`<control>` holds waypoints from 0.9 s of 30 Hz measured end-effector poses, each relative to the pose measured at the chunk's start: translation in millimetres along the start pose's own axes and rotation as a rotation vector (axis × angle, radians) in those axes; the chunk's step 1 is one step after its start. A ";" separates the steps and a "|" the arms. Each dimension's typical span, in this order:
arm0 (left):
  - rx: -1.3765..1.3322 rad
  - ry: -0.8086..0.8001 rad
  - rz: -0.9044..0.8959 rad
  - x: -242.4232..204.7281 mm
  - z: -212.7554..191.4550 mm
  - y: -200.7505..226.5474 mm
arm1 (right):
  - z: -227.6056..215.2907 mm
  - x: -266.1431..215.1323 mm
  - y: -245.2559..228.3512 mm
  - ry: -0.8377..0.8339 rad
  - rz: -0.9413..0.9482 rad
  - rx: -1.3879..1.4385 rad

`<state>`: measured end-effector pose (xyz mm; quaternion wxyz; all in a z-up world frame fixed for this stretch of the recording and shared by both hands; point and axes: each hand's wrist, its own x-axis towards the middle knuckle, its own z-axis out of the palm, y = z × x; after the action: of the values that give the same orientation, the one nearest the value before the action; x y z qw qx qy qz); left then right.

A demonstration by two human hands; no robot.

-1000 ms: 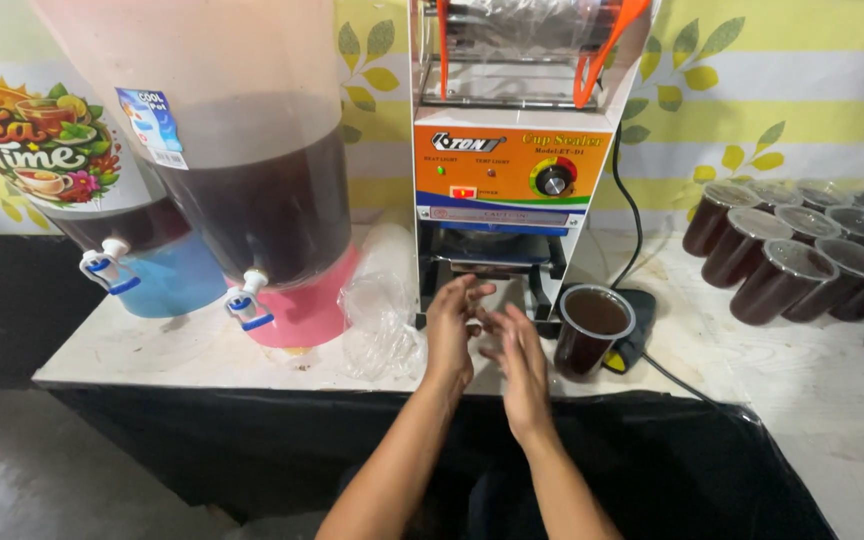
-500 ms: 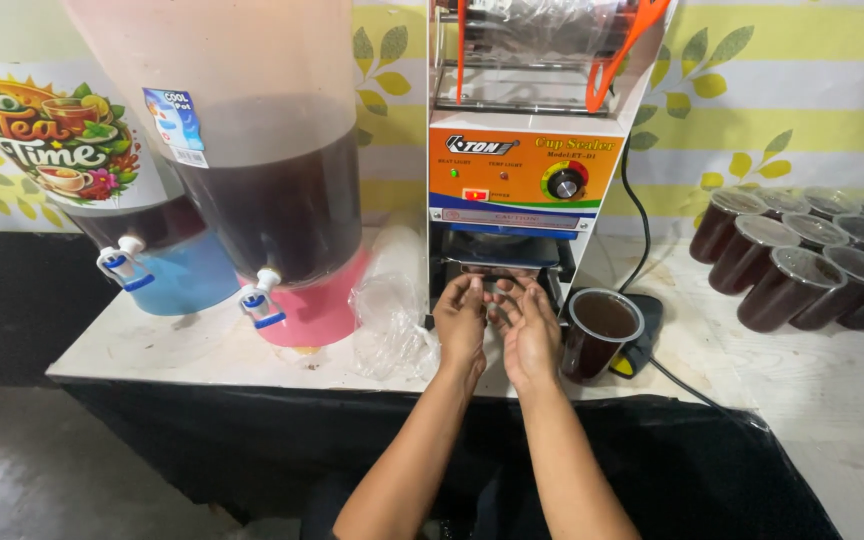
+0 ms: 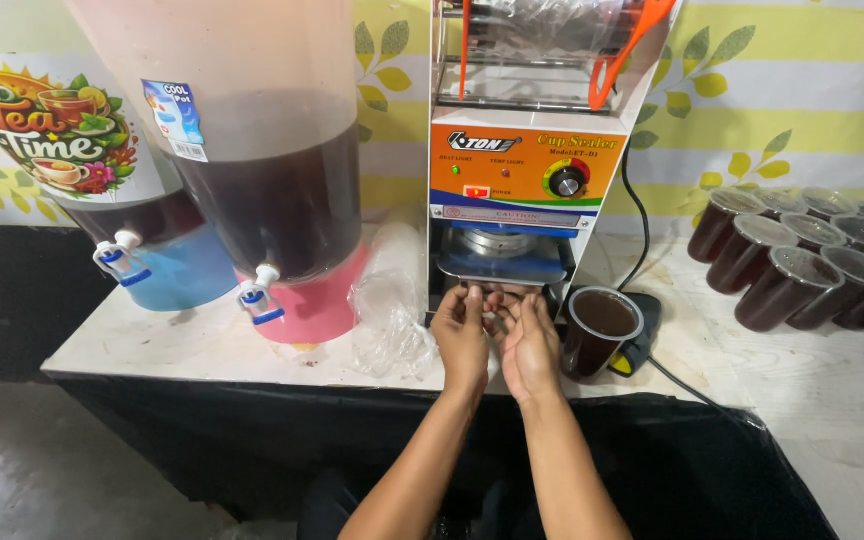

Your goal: Sealing a plastic tea cup using a manual cup sealing machine

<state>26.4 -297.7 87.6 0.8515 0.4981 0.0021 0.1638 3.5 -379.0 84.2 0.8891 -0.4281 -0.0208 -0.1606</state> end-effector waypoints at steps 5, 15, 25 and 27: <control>0.036 0.015 0.038 -28.7 -4.4 29.2 | -8.6 -9.5 7.6 0.000 -0.008 -0.050; 0.063 0.028 0.050 -70.5 -20.1 44.0 | -8.5 -54.3 7.5 0.013 -0.056 -0.077; 0.093 -0.104 0.175 -106.8 -48.7 60.9 | -1.5 -107.3 -9.2 0.003 -0.085 0.037; 0.068 -0.140 0.193 -108.9 -52.5 62.2 | -2.3 -112.7 -11.3 -0.014 -0.096 0.012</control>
<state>-102.7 -255.8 96.5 0.8126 0.5346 -0.0996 0.2097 -106.9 -357.2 71.6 0.8827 -0.4225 -0.0483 -0.1999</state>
